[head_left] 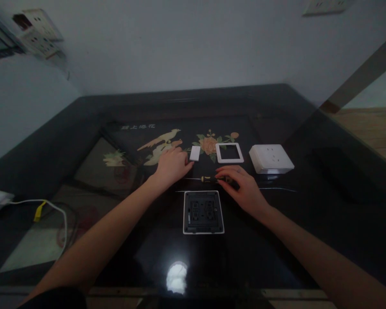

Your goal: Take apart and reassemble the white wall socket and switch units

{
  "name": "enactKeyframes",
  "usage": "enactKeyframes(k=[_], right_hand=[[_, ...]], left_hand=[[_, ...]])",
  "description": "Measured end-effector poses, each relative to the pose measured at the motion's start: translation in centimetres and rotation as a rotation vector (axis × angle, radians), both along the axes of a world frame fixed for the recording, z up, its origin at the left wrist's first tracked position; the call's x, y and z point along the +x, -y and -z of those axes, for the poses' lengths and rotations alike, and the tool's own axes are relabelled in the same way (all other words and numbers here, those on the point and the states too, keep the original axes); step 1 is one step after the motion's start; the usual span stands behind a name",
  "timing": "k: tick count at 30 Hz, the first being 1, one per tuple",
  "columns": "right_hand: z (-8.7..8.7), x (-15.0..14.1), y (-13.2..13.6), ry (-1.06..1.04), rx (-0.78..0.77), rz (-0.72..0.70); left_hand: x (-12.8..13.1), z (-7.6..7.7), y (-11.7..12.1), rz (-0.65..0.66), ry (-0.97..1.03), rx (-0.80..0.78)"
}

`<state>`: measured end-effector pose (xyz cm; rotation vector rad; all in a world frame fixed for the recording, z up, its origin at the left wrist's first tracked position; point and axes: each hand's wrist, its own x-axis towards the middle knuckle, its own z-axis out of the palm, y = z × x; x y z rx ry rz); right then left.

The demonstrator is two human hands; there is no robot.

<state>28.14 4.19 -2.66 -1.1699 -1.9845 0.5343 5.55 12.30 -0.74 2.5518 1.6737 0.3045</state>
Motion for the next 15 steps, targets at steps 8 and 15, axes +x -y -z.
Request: enactKeyframes(k=[8, 15], right_hand=[[-1.2, 0.2, 0.4, 0.002, 0.004, -0.023], [-3.5, 0.5, 3.4, -0.037, -0.131, -0.090]], left_hand=[[0.7, -0.4, 0.4, 0.044, -0.001, -0.050], [-1.5, -2.3, 4.2, 0.152, 0.288, -0.178]])
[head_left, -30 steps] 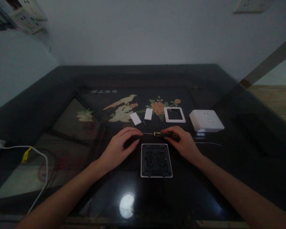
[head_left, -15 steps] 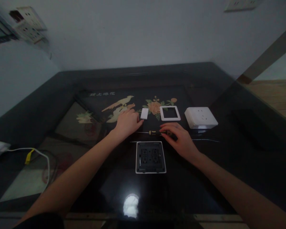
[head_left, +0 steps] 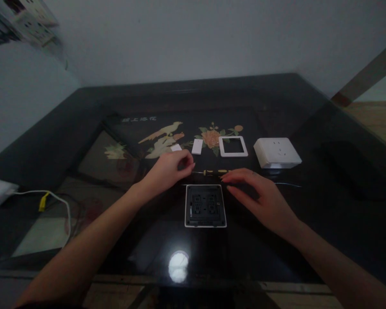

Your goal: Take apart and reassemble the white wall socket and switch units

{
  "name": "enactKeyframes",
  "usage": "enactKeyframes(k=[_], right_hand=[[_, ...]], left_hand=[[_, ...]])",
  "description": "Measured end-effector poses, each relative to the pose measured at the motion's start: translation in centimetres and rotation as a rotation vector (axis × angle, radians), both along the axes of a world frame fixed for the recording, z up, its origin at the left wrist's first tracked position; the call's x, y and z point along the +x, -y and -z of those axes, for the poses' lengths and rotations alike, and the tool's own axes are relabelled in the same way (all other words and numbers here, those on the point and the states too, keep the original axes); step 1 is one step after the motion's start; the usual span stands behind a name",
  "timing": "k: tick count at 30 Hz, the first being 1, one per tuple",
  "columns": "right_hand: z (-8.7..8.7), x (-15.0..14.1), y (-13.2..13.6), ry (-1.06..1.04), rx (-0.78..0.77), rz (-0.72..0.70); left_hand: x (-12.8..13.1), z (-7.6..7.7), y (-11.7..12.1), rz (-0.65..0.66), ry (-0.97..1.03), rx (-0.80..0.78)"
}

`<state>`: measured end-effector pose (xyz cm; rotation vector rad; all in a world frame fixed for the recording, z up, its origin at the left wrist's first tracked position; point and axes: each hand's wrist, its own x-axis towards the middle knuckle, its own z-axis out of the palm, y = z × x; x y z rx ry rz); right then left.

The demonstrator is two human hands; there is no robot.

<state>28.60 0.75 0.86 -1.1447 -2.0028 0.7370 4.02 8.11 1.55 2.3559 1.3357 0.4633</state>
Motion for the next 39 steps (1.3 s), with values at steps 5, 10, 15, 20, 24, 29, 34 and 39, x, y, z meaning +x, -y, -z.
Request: enactKeyframes(k=[5, 10, 15, 20, 24, 29, 34, 39], right_hand=[[1.1, -1.4, 2.1, 0.119, -0.048, -0.158], [2.2, -2.7, 2.5, 0.195, -0.057, -0.222], [2.4, -2.9, 2.7, 0.160, -0.100, -0.166], [2.7, -2.9, 2.6, 0.147, -0.101, -0.167], [2.9, -2.9, 2.5, 0.151, -0.089, -0.160], [2.9, -3.1, 2.5, 0.117, -0.095, -0.140], [3.1, -3.2, 2.6, 0.072, -0.140, -0.126], [3.0, -3.1, 2.6, 0.051, -0.163, -0.125]], left_hand=[[-1.1, 0.3, 4.5, -0.079, 0.554, -0.367], [-1.7, 1.1, 6.0, -0.196, 0.785, -0.504], [-1.7, 0.7, 6.6, -0.224, 0.815, -0.518], [-1.4, 0.4, 7.1, -0.189, 0.693, -0.469], [-1.5, 0.6, 7.0, -0.199, 0.641, -0.414], [-1.5, 0.8, 7.0, -0.177, 0.619, -0.419], [-1.3, 0.9, 7.2, -0.126, 0.560, -0.353], [-1.5, 0.9, 7.2, -0.042, 0.482, -0.241]])
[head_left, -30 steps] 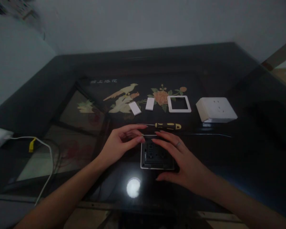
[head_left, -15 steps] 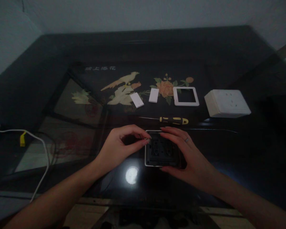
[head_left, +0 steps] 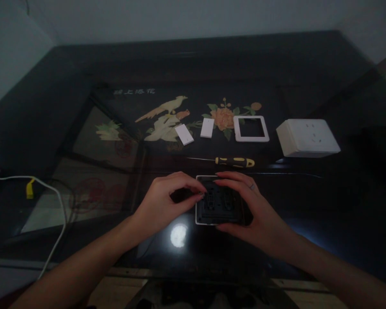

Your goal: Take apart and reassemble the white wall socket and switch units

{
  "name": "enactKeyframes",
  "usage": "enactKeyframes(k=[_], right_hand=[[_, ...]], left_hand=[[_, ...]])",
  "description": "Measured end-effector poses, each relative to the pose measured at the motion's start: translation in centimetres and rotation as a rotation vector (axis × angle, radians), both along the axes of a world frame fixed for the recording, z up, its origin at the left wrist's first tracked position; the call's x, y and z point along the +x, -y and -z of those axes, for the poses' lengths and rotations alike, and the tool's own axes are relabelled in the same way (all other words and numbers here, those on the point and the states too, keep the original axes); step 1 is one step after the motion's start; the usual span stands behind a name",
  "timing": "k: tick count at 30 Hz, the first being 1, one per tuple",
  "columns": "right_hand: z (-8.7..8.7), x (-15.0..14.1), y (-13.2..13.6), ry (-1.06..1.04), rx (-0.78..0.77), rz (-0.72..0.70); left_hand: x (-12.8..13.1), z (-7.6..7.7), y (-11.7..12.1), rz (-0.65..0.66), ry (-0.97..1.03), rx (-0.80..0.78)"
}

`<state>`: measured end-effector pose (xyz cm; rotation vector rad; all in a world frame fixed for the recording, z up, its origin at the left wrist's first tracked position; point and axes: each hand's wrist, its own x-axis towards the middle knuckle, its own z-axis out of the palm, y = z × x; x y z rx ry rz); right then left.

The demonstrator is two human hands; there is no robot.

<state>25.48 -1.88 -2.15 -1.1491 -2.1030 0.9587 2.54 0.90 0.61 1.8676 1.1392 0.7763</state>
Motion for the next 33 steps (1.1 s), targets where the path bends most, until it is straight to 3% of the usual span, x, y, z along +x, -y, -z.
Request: enactKeyframes(k=[12, 21, 33], right_hand=[[-0.14, 0.00, 0.07, 0.027, 0.044, -0.008], [-0.10, 0.06, 0.12, 0.043, 0.034, -0.007], [0.04, 0.09, -0.02, 0.035, 0.056, -0.022]], left_hand=[[-0.18, 0.70, 0.33, 0.164, -0.092, 0.399], [-0.18, 0.44, 0.32, 0.155, -0.098, 0.371], [0.20, 0.65, 0.65, 0.030, -0.072, 0.211]])
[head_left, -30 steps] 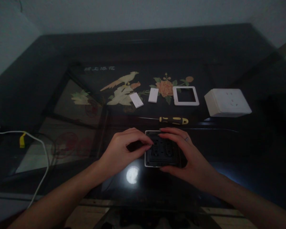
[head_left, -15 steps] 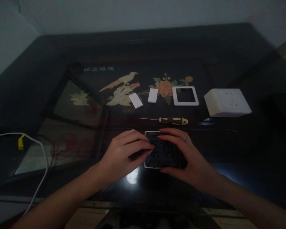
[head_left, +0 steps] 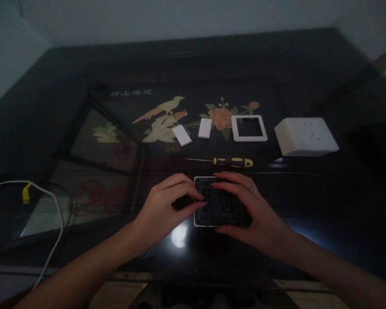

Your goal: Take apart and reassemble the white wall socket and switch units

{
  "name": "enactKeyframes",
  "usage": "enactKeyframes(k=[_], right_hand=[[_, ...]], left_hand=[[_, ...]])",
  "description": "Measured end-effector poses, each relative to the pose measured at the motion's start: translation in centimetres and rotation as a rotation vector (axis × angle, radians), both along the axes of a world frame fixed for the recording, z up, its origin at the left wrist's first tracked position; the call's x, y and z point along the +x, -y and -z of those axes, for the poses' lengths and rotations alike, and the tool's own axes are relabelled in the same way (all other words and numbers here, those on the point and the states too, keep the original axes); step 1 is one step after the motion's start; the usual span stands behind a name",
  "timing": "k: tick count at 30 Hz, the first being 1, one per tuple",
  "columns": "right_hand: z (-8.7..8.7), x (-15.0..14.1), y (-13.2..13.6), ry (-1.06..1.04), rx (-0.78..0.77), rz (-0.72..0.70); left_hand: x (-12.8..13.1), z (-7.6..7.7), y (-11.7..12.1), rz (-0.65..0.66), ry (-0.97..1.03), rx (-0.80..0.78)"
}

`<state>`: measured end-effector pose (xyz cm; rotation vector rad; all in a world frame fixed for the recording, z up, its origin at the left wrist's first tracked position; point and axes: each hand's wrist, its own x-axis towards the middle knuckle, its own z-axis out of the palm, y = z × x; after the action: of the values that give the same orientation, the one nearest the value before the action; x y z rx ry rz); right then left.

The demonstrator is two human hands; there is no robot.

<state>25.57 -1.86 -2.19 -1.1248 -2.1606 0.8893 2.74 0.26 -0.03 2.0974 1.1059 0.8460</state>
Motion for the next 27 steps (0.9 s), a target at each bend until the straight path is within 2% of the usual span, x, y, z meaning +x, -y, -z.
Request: enactKeyframes(k=[8, 18, 27], right_hand=[[-0.22, 0.02, -0.05, 0.008, -0.001, -0.004], [-0.23, -0.04, -0.20, 0.012, -0.006, -0.003], [-0.21, 0.04, -0.09, 0.012, -0.025, 0.004]], left_hand=[[0.12, 0.31, 0.19, -0.015, 0.017, -0.024], [0.24, -0.32, -0.08, -0.015, 0.024, -0.168], [0.39, 0.11, -0.21, -0.077, 0.019, -0.198]])
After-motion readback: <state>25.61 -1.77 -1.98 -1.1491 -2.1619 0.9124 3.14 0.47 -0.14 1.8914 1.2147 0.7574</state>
